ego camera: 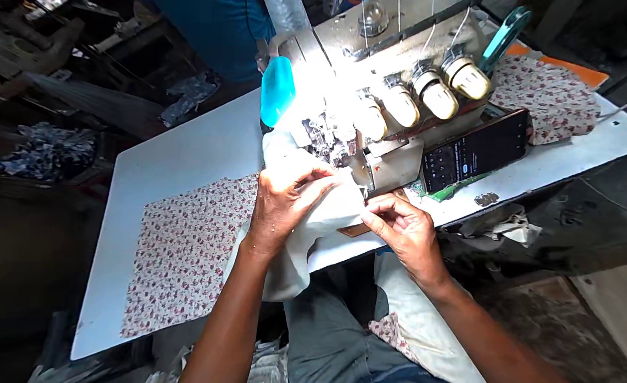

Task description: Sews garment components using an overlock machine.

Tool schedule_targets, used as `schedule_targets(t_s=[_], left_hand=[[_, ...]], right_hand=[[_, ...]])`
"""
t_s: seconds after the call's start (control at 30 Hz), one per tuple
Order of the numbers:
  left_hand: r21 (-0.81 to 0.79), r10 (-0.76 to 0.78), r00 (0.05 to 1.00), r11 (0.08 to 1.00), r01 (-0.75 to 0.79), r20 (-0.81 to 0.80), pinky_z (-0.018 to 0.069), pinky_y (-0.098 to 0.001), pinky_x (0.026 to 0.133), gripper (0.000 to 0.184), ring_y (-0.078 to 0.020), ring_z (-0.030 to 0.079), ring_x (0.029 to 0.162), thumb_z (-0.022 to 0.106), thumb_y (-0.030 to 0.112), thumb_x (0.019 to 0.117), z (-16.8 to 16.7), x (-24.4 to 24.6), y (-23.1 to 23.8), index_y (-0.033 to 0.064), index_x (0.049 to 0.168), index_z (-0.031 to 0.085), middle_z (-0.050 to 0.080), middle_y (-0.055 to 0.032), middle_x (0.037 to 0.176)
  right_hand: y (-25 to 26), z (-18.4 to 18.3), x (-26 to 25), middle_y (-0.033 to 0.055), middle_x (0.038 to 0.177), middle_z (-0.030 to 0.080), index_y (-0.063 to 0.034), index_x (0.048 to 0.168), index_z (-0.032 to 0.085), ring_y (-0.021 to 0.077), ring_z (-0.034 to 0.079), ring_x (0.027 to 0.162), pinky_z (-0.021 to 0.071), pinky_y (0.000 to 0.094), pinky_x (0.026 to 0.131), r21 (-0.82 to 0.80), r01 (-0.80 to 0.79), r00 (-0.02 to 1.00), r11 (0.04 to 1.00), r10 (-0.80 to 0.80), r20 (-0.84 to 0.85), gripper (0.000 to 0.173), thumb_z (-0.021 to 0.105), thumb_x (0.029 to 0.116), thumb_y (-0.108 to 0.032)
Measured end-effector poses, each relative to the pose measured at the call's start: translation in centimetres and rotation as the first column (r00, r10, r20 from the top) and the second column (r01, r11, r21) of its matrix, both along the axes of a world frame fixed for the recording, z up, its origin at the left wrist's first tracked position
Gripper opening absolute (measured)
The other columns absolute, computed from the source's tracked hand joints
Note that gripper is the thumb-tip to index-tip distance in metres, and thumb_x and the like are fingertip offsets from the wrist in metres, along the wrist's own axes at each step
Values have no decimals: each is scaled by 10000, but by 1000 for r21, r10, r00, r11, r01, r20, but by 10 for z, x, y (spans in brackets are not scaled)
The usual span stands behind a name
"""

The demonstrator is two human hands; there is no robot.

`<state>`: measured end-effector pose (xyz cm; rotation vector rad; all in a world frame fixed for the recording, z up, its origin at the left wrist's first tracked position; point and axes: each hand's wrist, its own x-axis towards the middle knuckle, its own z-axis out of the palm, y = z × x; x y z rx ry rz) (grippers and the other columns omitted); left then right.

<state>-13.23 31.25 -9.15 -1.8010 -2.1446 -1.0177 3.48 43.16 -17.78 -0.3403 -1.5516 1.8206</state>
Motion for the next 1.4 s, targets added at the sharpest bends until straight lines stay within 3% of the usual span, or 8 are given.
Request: schedule_targets(t_s=[0.47,0.63,0.77,0.9,1.0,1.13,1.23,1.4], left_hand=[[-96,114,991,990,-107,70,486,-123,701,95,13,593,752,699,141,915,7,7,-8,65,965,726,666,21,844],[-85,146,989,986,-144,21,477,-232,885,153,-109,609,978,657,134,960,-1,15,-14,85,1023,787,657,-47,1001],[-35,150,988,988,-149,45,473,-238,962,189,-126,619,1051,624,83,966,-7,15,-16,46,1072,776,682,-76,1067],[-50,156,987,987,-154,44,468,-192,773,90,-94,568,864,652,70,916,-3,3,1,42,992,614,603,-67,980],[-65,141,989,988,-138,36,456,-222,774,89,-133,549,874,665,71,897,-3,-5,4,38,925,587,551,-93,964],[0,169,985,986,-169,-25,455,-218,859,96,-148,576,965,660,118,915,-6,-26,9,27,945,656,592,-115,1018],[31,232,958,973,-230,-169,456,-426,978,155,-316,597,1123,678,107,953,1,-15,-1,5,1066,704,641,-183,1152],[46,114,991,993,-110,-72,511,-306,906,142,-185,683,1004,692,159,959,-6,22,-18,53,986,784,739,-108,1016]], right_hand=[[-20,7,16,-2,930,718,-9,1182,607,96,722,785,635,240,724,-190,-143,989,971,133,-64,285,704,915,14],[-23,12,17,13,951,710,6,1184,599,100,723,789,641,247,728,-170,-117,993,979,109,-53,272,684,925,24],[-26,15,19,25,999,704,19,1165,599,92,720,815,637,240,745,-110,-86,996,990,83,-33,219,646,951,17],[-23,22,15,28,988,696,27,1132,611,77,703,798,628,227,740,-47,-46,999,998,45,-26,166,615,965,20],[-20,22,8,49,996,684,42,1077,669,64,689,787,621,207,732,40,-10,1000,999,11,-20,132,630,954,11],[-16,21,-2,46,973,668,8,1066,739,31,654,741,588,159,675,213,59,997,975,-70,42,152,647,958,-45],[-16,20,-7,36,946,660,-30,1064,761,32,636,717,573,157,644,296,103,990,950,-128,66,154,657,961,-77],[-17,19,-4,23,943,659,-50,1064,771,16,630,737,561,147,656,370,124,983,921,-164,80,161,657,962,-100]])
